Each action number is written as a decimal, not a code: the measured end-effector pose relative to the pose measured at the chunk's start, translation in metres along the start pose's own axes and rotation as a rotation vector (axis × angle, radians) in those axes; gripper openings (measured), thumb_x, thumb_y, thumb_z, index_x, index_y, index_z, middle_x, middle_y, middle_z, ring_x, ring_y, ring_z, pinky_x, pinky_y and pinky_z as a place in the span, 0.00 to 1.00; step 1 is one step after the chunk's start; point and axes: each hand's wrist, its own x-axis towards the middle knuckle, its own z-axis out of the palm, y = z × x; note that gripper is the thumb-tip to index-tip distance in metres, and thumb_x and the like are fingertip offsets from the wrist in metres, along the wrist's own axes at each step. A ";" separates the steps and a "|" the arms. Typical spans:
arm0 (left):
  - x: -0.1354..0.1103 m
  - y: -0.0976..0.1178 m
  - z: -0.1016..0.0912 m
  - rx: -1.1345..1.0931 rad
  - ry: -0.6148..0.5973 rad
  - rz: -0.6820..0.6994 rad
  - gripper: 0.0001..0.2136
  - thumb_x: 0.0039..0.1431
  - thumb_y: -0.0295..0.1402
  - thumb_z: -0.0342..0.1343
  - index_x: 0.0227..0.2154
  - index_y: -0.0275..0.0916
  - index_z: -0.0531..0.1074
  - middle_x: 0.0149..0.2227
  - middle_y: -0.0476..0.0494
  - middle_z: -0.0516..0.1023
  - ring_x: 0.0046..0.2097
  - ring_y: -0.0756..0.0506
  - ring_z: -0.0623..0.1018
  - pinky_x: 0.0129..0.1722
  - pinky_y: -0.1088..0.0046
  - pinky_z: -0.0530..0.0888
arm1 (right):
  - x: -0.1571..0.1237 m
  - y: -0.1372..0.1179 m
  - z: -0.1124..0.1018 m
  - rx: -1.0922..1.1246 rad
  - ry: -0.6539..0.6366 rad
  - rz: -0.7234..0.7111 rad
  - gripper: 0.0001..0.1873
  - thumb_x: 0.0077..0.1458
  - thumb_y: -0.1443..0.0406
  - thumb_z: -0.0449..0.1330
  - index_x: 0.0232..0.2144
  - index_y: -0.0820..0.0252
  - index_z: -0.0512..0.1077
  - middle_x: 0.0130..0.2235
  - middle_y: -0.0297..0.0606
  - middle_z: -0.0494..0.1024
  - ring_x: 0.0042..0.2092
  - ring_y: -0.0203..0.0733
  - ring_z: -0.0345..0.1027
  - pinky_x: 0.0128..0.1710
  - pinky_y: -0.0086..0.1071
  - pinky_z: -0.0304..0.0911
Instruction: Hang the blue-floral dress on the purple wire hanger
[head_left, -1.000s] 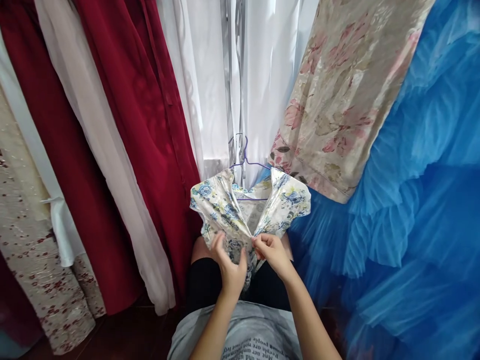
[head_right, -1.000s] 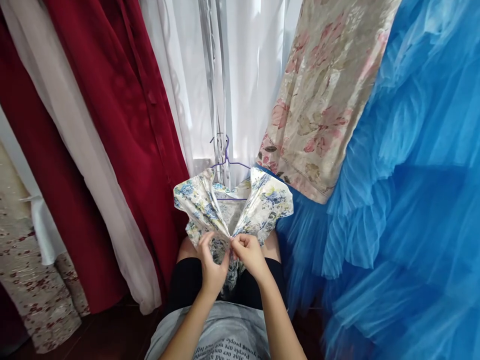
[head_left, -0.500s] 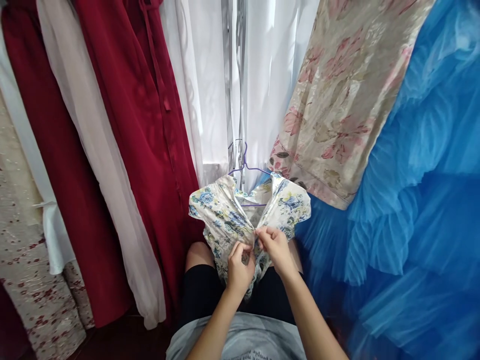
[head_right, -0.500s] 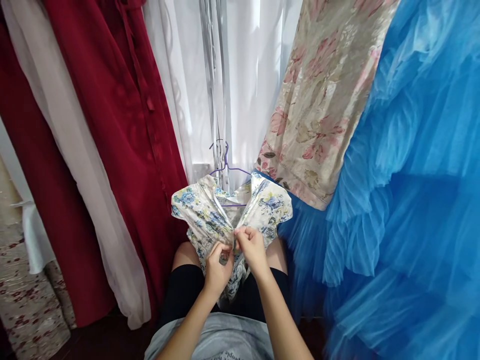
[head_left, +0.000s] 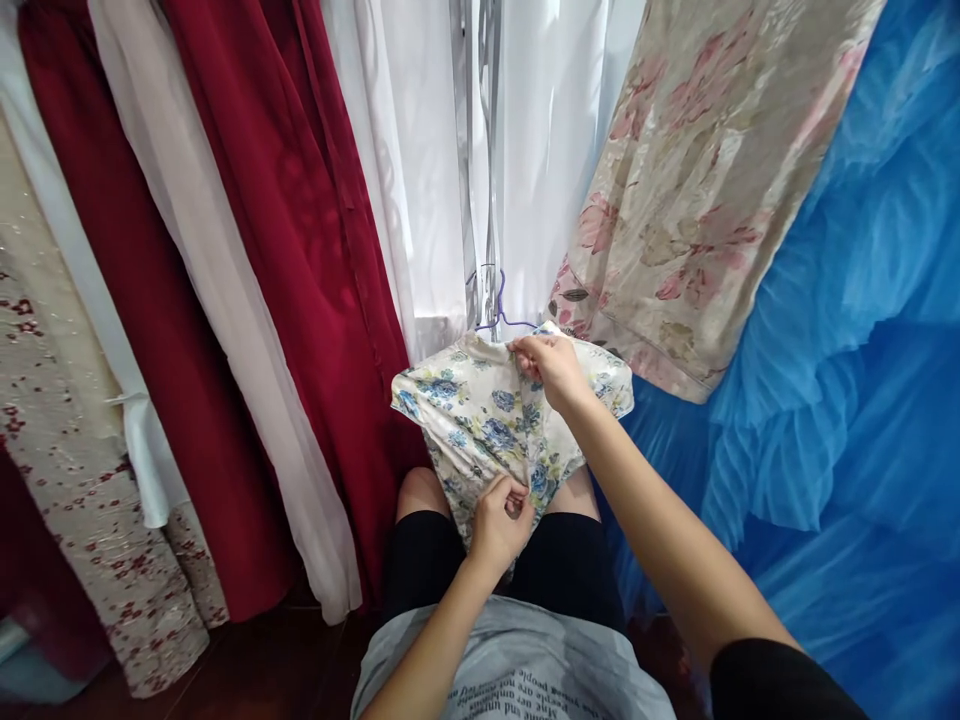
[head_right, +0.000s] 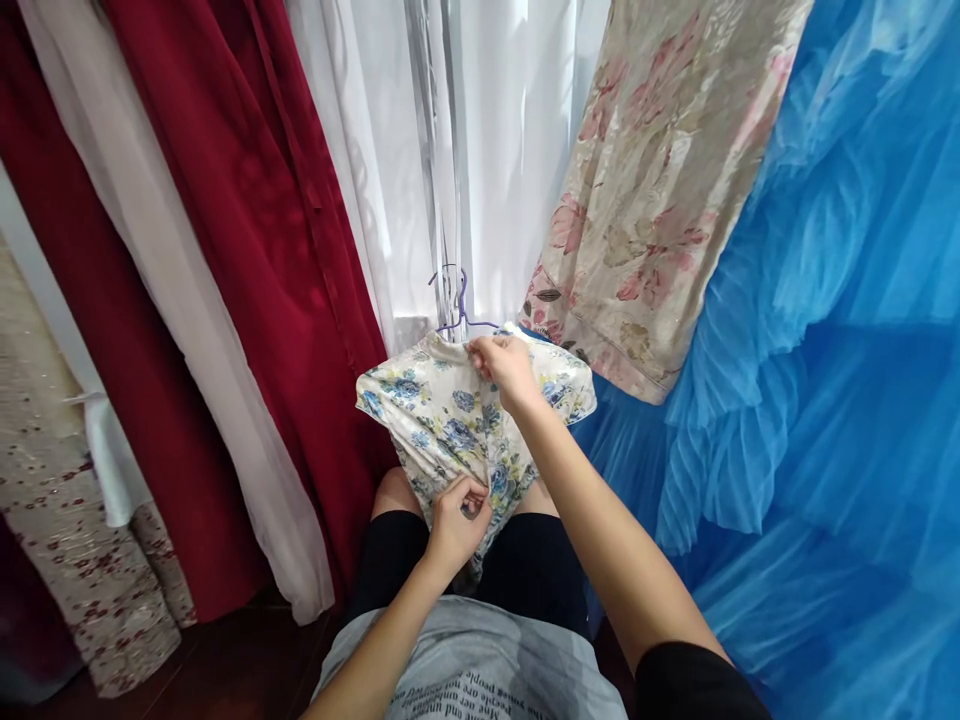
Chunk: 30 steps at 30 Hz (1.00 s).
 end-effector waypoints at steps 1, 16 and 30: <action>0.002 0.002 -0.003 -0.013 -0.009 0.000 0.04 0.57 0.25 0.56 0.30 0.41 0.72 0.32 0.46 0.75 0.32 0.46 0.75 0.33 0.71 0.71 | -0.004 0.001 -0.001 0.000 -0.019 -0.010 0.08 0.45 0.62 0.61 0.22 0.63 0.73 0.15 0.28 0.65 0.18 0.29 0.49 0.19 0.28 0.43; 0.162 0.124 -0.088 0.292 0.061 0.431 0.05 0.66 0.31 0.54 0.33 0.39 0.72 0.30 0.47 0.76 0.34 0.47 0.75 0.35 0.71 0.69 | -0.029 0.012 -0.009 -0.199 -0.050 -0.222 0.13 0.54 0.58 0.62 0.25 0.60 0.69 0.17 0.27 0.65 0.20 0.30 0.53 0.21 0.27 0.47; 0.197 -0.006 -0.174 -0.666 0.818 -0.096 0.06 0.54 0.26 0.57 0.23 0.36 0.68 0.23 0.54 0.65 0.27 0.52 0.67 0.30 0.80 0.65 | -0.101 0.092 -0.001 -0.080 0.050 0.036 0.11 0.50 0.61 0.61 0.22 0.58 0.65 0.16 0.23 0.58 0.19 0.29 0.46 0.20 0.27 0.41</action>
